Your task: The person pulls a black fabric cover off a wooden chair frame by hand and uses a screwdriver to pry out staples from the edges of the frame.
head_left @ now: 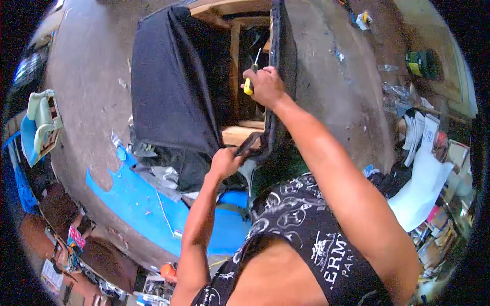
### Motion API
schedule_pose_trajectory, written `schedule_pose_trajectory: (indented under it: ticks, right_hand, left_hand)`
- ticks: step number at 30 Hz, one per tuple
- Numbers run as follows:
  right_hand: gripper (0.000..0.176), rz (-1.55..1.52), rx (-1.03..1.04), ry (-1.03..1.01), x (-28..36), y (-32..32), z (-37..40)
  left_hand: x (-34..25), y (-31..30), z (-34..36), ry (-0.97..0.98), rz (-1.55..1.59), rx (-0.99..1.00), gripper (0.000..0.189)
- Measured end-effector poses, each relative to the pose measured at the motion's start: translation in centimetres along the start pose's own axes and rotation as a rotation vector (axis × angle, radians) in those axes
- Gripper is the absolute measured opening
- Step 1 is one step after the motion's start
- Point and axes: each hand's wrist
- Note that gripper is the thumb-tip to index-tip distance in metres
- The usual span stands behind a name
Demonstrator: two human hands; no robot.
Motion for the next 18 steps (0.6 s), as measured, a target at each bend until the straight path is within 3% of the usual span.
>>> schedule_pose_trajectory:
  ticks: [2,3,5,7,10,13,15,16,18]
  right_hand:
    - [0.027,0.016,0.003,0.004,0.3,0.1,-0.1]
    - [0.027,0.042,0.005,0.014,0.4,0.1,-0.1]
    - [0.026,-0.005,-0.005,-0.016,0.0,0.2,-0.1]
    - [0.024,-0.091,-0.022,-0.061,-0.7,0.6,-0.4]
    - [0.026,-0.118,0.018,-0.006,0.2,-0.2,-0.5]
    - [0.026,-0.072,-0.024,-0.029,0.8,0.8,-0.2]
    - [0.030,-0.071,0.033,0.019,0.8,0.6,-0.4]
    - [0.032,-0.077,0.012,0.020,1.0,0.4,-0.5]
    - [0.033,-0.077,0.023,0.023,1.0,0.4,-0.3]
  left_hand:
    - [-4.2,0.1,0.2,0.158,-0.264,-0.112,0.038]
    - [-5.4,1.3,-1.1,0.132,-0.463,-0.037,0.040]
    - [-2.9,2.3,-0.5,0.239,-0.350,-0.141,0.034]
    - [3.2,-0.4,3.7,-0.135,0.031,-0.051,0.027]
    - [7.8,2.7,1.8,-0.081,0.095,-0.243,0.019]
    - [6.7,0.9,3.2,-0.091,0.154,-0.139,0.027]
    - [1.1,-4.4,4.6,-0.146,-0.010,0.026,0.047]
    - [0.2,-4.3,4.4,-0.143,-0.015,0.026,0.047]
    - [-1.9,-3.7,4.1,0.082,-0.237,-0.344,0.067]
Point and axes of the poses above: each hand's wrist, its own z-axis away from the middle knuckle, its own y-axis out of the palm, x = y × z, and after that the axes turned 14 degrees about -z, right-handed
